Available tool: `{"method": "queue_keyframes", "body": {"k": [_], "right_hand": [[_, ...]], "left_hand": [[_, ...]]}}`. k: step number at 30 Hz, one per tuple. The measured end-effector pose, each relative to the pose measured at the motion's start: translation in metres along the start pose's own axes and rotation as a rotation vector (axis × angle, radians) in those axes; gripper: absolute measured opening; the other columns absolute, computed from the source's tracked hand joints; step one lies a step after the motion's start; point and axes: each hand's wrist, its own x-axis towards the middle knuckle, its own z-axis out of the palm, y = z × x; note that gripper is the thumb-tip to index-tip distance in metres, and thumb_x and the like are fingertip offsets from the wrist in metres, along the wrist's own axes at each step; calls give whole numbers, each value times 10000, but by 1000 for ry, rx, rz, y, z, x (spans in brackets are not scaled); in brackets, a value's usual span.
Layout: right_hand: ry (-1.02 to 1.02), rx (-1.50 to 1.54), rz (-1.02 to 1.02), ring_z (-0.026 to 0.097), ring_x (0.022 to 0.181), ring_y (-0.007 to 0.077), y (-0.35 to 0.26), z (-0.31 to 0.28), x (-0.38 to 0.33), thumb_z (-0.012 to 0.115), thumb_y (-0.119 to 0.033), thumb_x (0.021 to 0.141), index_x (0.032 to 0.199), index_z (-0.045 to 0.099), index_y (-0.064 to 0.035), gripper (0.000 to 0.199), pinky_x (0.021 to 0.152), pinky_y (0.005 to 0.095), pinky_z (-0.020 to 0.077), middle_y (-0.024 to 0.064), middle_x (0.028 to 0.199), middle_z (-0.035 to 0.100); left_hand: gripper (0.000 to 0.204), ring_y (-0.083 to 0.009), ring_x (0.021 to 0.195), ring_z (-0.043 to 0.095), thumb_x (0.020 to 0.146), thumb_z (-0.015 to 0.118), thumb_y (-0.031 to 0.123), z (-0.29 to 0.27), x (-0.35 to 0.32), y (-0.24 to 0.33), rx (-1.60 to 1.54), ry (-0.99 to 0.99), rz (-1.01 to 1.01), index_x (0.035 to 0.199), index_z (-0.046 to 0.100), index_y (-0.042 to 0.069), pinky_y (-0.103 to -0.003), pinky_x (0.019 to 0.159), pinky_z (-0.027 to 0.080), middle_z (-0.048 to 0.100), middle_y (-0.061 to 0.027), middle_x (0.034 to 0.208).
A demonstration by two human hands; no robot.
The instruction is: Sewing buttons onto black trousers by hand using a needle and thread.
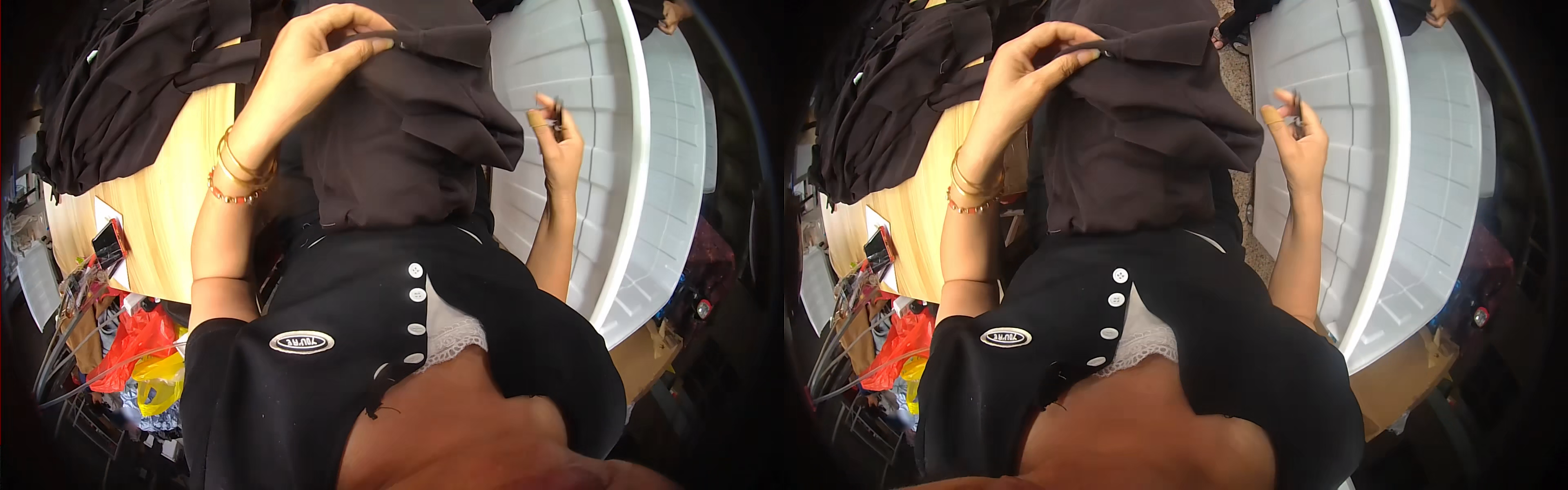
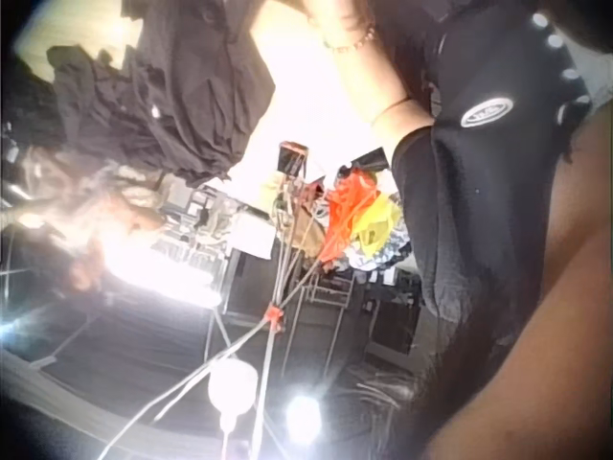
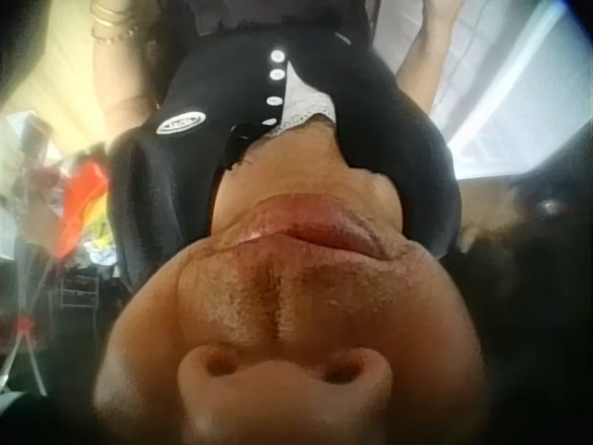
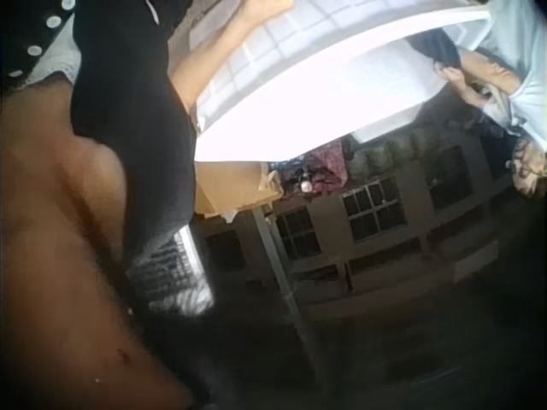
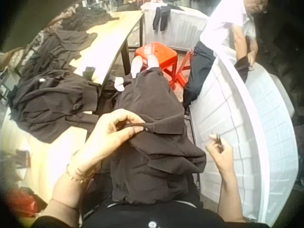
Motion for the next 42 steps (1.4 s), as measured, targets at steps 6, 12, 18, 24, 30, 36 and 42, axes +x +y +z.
{"method": "queue_keyframes", "body": {"k": [6, 12, 18, 24, 30, 36, 42], "right_hand": [[-110, -16, -447, 370, 629, -3, -86, 54, 18, 848, -53, 758, 1240, 682, -91, 512, 536, 155, 308, -66, 862, 487], [-255, -94, -579, 455, 716, 53, -86, 63, 60, 760, 0, 847, 969, 720, 17, 129, 617, 200, 353, -41, 820, 530], [-401, 54, -278, 572, 681, 93, -98, 59, 80, 730, -15, 870, 943, 722, -10, 74, 609, 254, 439, -4, 778, 645], [-266, 150, -181, 573, 721, 59, -92, 67, 75, 707, -36, 910, 937, 708, -4, 43, 656, 215, 443, -21, 803, 654], [-180, -168, -519, 512, 820, 68, -132, 76, 42, 713, -45, 905, 1205, 611, 10, 322, 714, 192, 400, 8, 962, 571], [-152, -257, -984, 560, 646, 105, -108, 92, 46, 863, -119, 714, 1083, 749, -109, 386, 534, 249, 458, 32, 898, 605], [-155, -206, -994, 542, 639, 110, -98, 95, 51, 871, -73, 674, 1092, 758, -84, 433, 531, 257, 433, 27, 890, 613]], "left_hand": [[204, -62, 935, 642, 927, 679, 28, 4, -7, 25, -236, -7, -83, 1126, 715, 8, -197, 870, 484, 710, -9, 988], [494, -95, 918, 507, 820, 797, 93, 15, 2, 51, -402, -43, -145, 1254, 566, 48, -212, 873, 414, 514, 24, 952], [483, -261, 950, 573, 787, 802, 49, 16, -4, 29, 397, -9, 383, 1223, 594, 49, -324, 850, 475, 541, -110, 1016], [171, -98, 970, 622, 972, 628, 54, 23, 1, 8, 282, 105, 338, 1099, 688, -44, -228, 887, 466, 690, -22, 1032], [223, -99, 1032, 626, 989, 625, 117, 22, -6, -9, -412, 146, -124, 1138, 691, -35, -227, 943, 457, 703, -37, 1068], [258, -99, 1044, 629, 999, 614, 148, 23, -9, -9, -492, 154, -147, 1171, 682, -33, -224, 978, 443, 706, -45, 1078], [269, -106, 1048, 631, 1013, 595, 158, 25, -9, -8, -374, 97, -50, 1180, 679, -35, -229, 972, 453, 705, -53, 1087]]}}
